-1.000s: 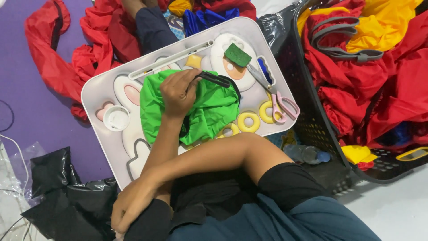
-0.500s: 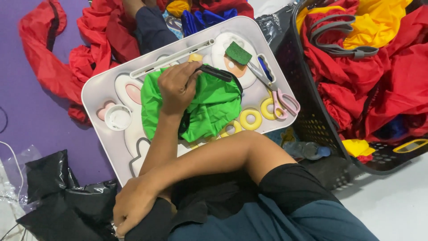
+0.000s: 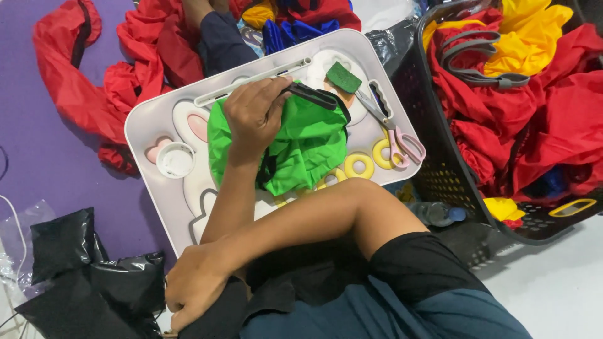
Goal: Adjusting and threading a black elastic band onto the edge of a green fabric item.
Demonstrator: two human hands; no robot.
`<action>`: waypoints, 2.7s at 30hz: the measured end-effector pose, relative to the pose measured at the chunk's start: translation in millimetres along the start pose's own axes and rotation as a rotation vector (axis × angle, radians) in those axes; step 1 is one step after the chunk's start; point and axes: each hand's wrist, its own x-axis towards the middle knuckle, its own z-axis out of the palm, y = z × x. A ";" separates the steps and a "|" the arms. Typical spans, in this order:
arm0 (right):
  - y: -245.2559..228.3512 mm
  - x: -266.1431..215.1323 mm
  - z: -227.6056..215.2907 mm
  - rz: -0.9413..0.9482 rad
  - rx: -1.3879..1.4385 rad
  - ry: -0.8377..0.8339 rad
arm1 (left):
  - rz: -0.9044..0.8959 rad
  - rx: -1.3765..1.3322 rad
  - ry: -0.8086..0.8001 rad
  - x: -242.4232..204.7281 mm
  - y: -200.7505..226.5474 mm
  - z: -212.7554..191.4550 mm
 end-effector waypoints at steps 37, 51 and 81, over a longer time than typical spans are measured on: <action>27.4 -220.2 -70.7 0.401 -0.163 1.597 | -0.108 -0.112 -0.125 18.4 22.7 -67.7; 32.7 -229.8 -65.1 0.357 -0.582 1.976 | 0.068 -0.011 0.200 3.2 3.5 -83.1; 58.8 -256.3 -59.4 0.025 0.683 2.197 | -0.958 -1.002 0.046 -2.1 14.9 -112.4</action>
